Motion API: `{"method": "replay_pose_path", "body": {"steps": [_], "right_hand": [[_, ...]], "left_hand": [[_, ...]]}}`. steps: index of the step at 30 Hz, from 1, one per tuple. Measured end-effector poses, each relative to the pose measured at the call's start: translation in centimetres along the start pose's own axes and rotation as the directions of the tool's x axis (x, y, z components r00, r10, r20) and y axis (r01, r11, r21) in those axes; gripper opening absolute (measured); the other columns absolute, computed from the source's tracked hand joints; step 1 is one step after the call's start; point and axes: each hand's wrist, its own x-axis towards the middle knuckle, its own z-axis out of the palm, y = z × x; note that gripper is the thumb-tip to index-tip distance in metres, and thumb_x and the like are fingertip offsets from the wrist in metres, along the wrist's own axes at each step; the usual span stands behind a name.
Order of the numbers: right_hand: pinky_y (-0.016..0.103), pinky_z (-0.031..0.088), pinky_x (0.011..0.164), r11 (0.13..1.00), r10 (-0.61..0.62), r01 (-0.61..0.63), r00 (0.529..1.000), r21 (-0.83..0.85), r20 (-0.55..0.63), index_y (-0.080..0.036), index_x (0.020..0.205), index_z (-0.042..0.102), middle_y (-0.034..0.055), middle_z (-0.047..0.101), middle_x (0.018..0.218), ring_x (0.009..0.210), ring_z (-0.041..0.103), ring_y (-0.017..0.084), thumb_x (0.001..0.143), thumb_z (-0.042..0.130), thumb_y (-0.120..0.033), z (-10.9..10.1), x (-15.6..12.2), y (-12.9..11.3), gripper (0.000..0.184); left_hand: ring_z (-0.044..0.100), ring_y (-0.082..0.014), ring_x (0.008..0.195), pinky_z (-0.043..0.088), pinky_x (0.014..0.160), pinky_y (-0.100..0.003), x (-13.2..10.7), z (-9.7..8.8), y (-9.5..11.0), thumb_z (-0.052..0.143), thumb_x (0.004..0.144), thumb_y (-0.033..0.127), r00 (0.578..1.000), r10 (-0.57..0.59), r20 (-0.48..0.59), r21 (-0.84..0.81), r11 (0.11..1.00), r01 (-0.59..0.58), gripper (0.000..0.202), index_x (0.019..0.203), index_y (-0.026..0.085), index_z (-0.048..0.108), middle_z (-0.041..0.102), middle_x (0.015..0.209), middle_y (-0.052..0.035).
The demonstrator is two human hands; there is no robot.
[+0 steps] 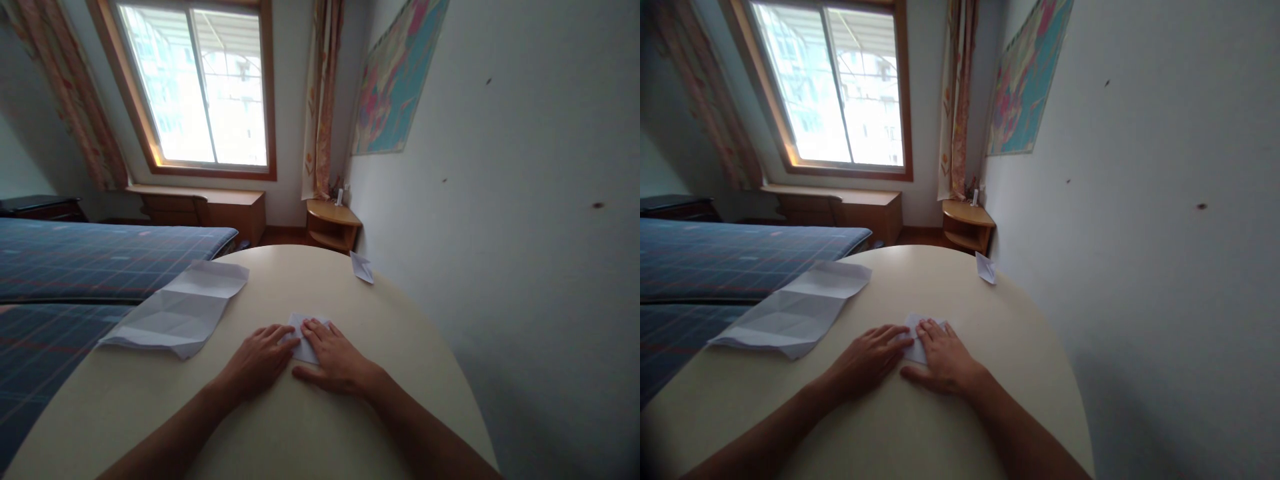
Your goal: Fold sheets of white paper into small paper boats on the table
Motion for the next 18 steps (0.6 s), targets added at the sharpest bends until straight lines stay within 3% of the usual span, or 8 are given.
{"method": "replay_pose_path", "body": {"steps": [6,14,18], "right_hand": [[0.046,0.007,0.12,1.0,0.003,-0.003,1.0,0.003,0.018,-0.009,0.153,0.024,0.0153,0.02,0.159,0.147,0.015,0.027,0.087,0.036,-0.075,-0.2,-0.1,0.0,0.094],[0.048,0.007,0.12,0.999,0.034,-0.034,0.999,0.013,0.037,-0.013,0.153,0.023,0.013,0.016,0.16,0.148,0.007,0.033,0.086,0.034,-0.077,-0.5,-0.2,0.1,0.094],[0.051,0.006,0.118,0.998,0.06,-0.061,0.997,0.008,0.038,-0.016,0.153,0.026,0.0135,0.014,0.161,0.147,0.003,0.036,0.085,0.034,-0.079,-0.7,-0.3,0.1,0.093]], "left_hand": [[0.063,-0.0202,0.101,0.054,0.081,-0.033,-0.2,-0.6,-0.5,0.048,0.093,0.016,0.999,0.031,-0.01,-0.012,0.999,-0.032,0.02,0.103,0.024,0.065,0.069,0.114,-0.0033],[0.066,-0.0199,0.096,0.055,0.08,-0.033,-0.8,-1.5,-0.8,0.051,0.087,0.015,0.994,0.077,-0.074,-0.096,0.992,-0.084,0.019,0.089,0.022,0.069,0.073,0.105,-0.0035],[0.067,-0.0176,0.08,0.055,0.073,-0.029,-1.0,-1.4,-1.0,0.052,0.086,0.015,0.989,0.095,-0.116,-0.072,0.992,-0.103,0.019,0.077,0.021,0.067,0.073,0.083,-0.0038]]}}
